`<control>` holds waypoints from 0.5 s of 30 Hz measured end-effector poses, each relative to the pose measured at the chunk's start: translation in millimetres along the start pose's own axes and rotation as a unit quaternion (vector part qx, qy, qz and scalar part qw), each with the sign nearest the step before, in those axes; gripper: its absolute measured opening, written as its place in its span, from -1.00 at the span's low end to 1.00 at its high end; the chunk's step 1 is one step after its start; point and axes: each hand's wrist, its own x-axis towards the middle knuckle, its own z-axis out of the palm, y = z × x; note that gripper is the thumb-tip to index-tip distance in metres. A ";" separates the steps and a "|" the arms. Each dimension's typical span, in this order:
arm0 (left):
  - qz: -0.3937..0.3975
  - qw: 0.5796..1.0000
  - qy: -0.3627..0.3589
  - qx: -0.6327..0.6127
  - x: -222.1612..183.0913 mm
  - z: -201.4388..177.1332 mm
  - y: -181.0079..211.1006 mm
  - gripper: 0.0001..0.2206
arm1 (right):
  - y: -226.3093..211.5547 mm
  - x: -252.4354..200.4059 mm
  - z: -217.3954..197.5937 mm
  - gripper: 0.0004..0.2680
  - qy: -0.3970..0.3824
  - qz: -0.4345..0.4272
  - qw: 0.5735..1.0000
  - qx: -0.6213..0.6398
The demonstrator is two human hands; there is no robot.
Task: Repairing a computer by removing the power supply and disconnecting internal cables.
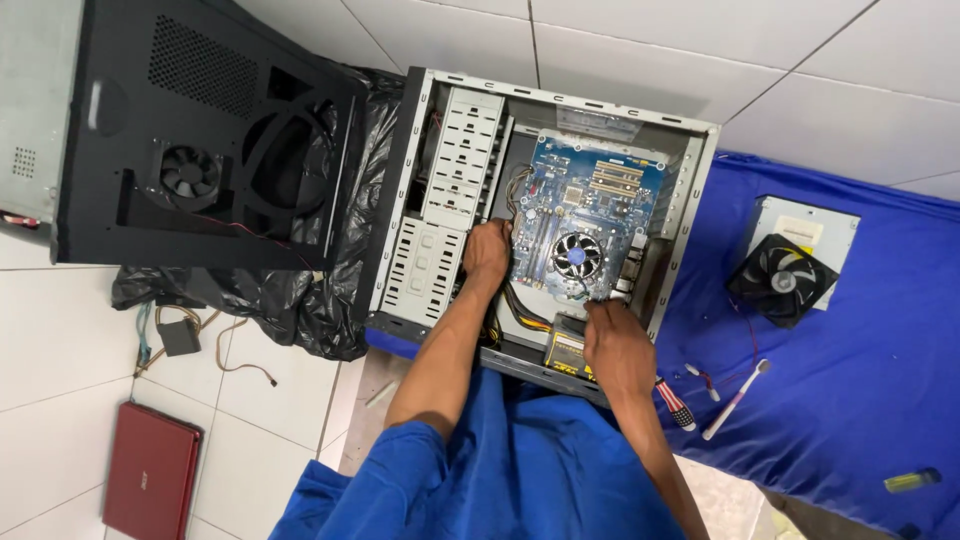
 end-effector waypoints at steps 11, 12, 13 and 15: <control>0.107 0.989 -0.012 0.101 12.0 -9.1 33.1 -0.77 | 2.7 -4.3 4.7 -0.90 -0.005 -0.003 1.000 -0.015; 0.106 0.989 -0.013 0.100 20.0 -7.6 31.3 -0.77 | 2.3 -7.8 6.3 -0.90 -0.006 -0.004 1.000 -0.015; 0.109 0.988 -0.009 0.109 31.2 -7.6 32.5 -0.77 | 3.2 -8.3 9.8 -0.89 -0.003 0.000 1.000 -0.020; 0.113 0.987 -0.003 0.118 48.3 -7.0 35.3 -0.78 | 5.4 -7.4 13.1 -0.89 0.002 0.004 1.000 -0.025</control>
